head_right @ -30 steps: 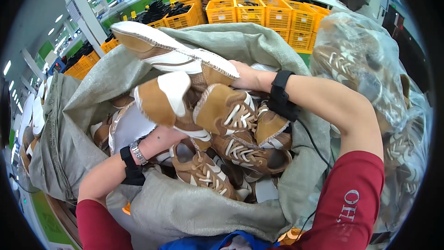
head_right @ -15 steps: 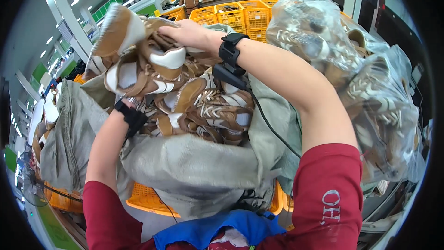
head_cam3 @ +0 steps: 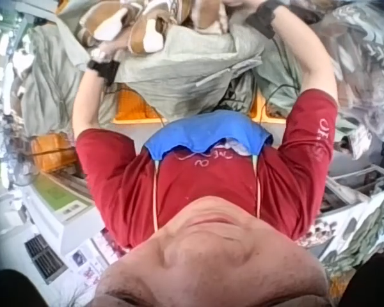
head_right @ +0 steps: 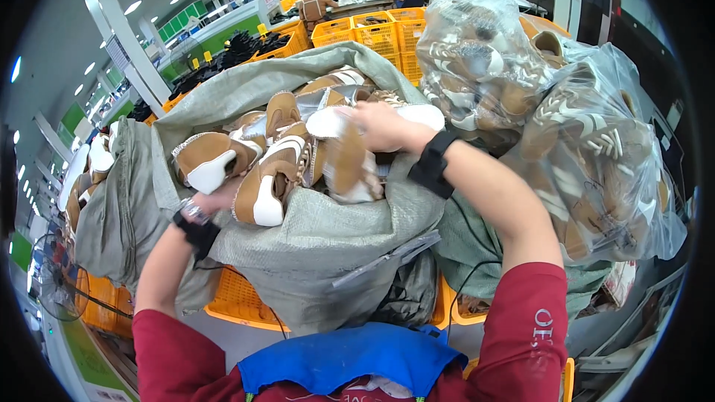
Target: Moving finished shoe uppers from large bags into smaller bins and placing them onto a production line conveyor belt.
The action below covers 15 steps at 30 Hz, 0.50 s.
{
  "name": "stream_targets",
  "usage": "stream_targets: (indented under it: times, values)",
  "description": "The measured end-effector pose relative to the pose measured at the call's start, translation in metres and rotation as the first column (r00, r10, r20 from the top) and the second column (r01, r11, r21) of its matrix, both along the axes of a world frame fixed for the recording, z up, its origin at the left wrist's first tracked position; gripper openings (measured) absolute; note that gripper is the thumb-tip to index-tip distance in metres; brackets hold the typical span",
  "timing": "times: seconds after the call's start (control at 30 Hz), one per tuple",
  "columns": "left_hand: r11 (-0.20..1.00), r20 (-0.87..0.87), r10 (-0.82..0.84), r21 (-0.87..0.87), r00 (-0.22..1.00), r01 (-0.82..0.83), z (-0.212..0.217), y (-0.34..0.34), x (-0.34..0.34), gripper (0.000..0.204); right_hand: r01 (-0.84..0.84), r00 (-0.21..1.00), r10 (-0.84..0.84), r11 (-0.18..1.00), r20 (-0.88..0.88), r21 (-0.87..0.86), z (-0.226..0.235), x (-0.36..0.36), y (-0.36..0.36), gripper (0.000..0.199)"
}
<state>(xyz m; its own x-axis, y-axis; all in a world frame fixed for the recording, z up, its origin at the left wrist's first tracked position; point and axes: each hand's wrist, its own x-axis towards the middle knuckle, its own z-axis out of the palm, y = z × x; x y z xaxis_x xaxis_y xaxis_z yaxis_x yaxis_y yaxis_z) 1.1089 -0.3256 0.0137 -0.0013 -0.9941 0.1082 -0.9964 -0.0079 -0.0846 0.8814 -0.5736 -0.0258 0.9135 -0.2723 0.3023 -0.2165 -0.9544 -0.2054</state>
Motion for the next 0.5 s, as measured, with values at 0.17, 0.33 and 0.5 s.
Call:
stream_targets:
  times: [0.17,0.33,0.5]
  values:
    - [0.938,-0.297,0.156,0.343,0.942,-0.047,0.025,0.060,0.050,0.031,0.050,0.999,-0.048,0.988,-0.018,0.145,0.007,-0.058,-0.056,0.086]
    - [0.869,-0.892,0.368,0.230,0.262,-0.438,0.025,0.051,0.054,0.030,0.227,0.938,-0.112,0.914,-0.327,0.337,0.009,-0.046,-0.033,0.076]
    - [0.814,-0.787,0.578,0.536,0.218,-0.223,0.011,0.037,0.021,0.071,0.136,0.985,-0.060,0.844,-0.162,0.518,0.011,-0.056,-0.006,0.065]
